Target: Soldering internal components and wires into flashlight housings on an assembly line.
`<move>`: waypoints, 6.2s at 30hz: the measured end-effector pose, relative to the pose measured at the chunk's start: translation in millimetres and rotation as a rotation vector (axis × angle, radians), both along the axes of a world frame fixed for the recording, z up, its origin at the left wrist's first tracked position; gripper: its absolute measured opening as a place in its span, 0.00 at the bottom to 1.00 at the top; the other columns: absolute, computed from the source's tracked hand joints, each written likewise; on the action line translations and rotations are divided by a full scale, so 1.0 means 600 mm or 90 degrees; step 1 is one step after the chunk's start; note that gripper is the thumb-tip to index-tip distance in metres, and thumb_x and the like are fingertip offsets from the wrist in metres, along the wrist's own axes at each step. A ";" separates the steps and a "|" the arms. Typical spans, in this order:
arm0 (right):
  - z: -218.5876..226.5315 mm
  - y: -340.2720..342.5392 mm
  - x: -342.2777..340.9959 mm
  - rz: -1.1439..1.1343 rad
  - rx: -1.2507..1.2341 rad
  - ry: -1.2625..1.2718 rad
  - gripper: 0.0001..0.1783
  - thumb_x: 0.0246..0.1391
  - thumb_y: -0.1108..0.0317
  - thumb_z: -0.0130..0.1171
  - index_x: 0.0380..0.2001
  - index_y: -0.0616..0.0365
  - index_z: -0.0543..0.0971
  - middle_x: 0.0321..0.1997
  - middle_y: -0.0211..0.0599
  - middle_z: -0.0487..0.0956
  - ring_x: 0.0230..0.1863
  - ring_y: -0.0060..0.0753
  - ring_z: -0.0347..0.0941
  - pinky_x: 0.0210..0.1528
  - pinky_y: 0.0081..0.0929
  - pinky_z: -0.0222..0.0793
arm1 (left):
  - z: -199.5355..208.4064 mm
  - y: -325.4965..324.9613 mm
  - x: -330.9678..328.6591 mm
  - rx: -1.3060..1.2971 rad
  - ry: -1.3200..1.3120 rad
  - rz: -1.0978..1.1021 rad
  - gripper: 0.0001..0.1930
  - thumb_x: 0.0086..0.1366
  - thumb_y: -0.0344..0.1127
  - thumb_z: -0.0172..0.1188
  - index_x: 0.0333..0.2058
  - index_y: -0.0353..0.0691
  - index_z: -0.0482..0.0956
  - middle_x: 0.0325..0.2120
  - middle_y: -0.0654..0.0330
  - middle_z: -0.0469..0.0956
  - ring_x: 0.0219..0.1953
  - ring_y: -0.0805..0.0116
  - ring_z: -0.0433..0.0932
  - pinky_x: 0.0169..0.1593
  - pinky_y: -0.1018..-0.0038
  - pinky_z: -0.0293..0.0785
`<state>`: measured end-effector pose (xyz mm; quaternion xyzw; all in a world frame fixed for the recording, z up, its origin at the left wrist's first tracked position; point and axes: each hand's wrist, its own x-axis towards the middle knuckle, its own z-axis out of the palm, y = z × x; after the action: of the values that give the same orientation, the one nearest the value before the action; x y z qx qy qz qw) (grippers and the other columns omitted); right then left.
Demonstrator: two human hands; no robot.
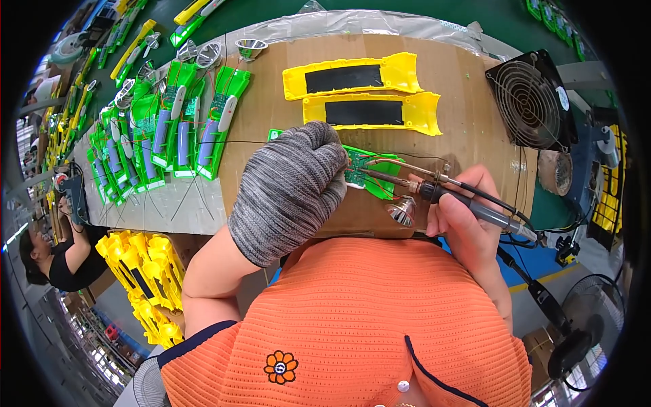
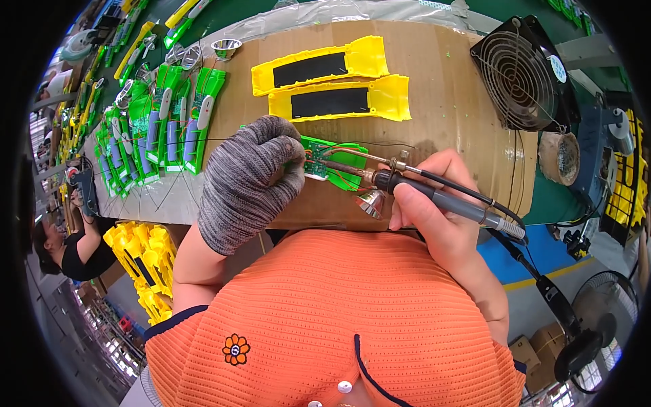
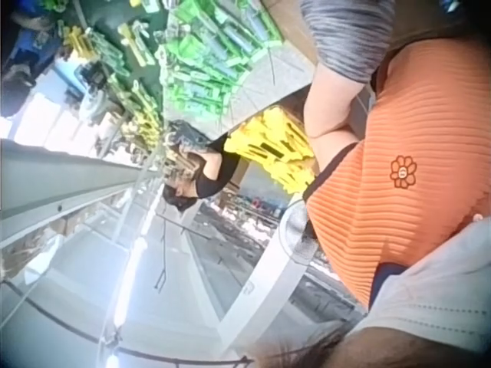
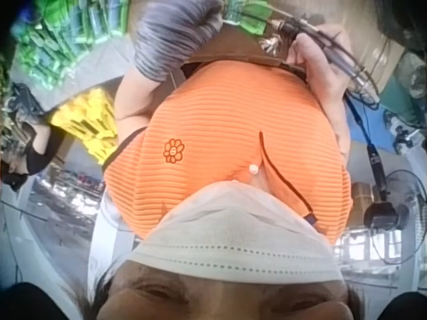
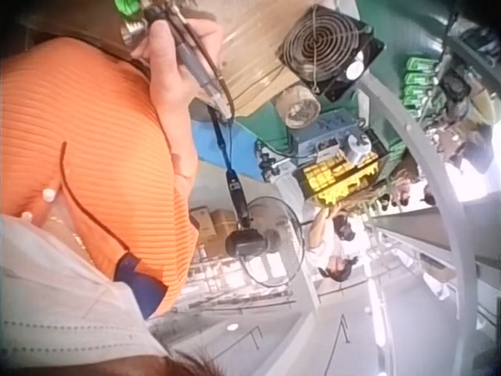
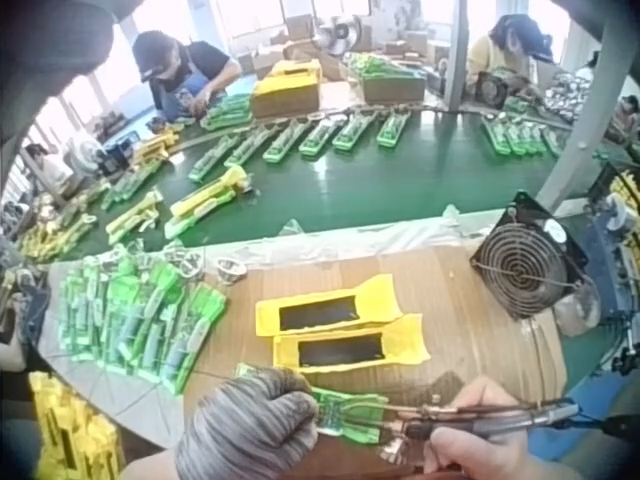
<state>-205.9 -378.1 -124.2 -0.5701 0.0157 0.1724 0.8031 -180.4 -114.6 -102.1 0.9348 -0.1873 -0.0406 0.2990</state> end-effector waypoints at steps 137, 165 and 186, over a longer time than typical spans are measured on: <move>-0.010 -0.094 0.038 -0.116 -0.031 -0.018 0.07 0.61 0.72 0.55 0.37 0.58 0.67 0.20 0.35 0.71 0.18 0.27 0.71 0.44 0.33 0.79 | -0.008 -0.050 0.093 0.154 0.017 -0.151 0.05 0.60 0.31 0.62 0.35 0.40 0.82 0.30 0.56 0.78 0.34 0.53 0.80 0.40 0.63 0.77; -0.033 -0.045 0.011 -0.195 0.155 0.006 0.06 0.63 0.71 0.53 0.39 0.58 0.67 0.28 0.45 0.77 0.24 0.33 0.73 0.44 0.36 0.76 | -0.031 -0.089 0.028 0.043 -0.168 -0.179 0.11 0.55 0.35 0.62 0.38 0.45 0.80 0.37 0.58 0.79 0.44 0.56 0.77 0.53 0.57 0.69; -0.021 -0.134 0.004 -0.079 -0.040 -0.046 0.09 0.57 0.81 0.58 0.36 0.62 0.67 0.25 0.38 0.77 0.21 0.25 0.74 0.24 0.24 0.73 | -0.012 -0.141 0.053 0.119 0.012 -0.087 0.05 0.59 0.32 0.64 0.34 0.40 0.83 0.29 0.53 0.81 0.33 0.53 0.81 0.40 0.63 0.78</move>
<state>-203.4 -458.4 -137.1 -0.5991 0.0273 0.1009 0.7938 -148.5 -199.5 -109.2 0.9433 -0.2430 -0.0869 0.2088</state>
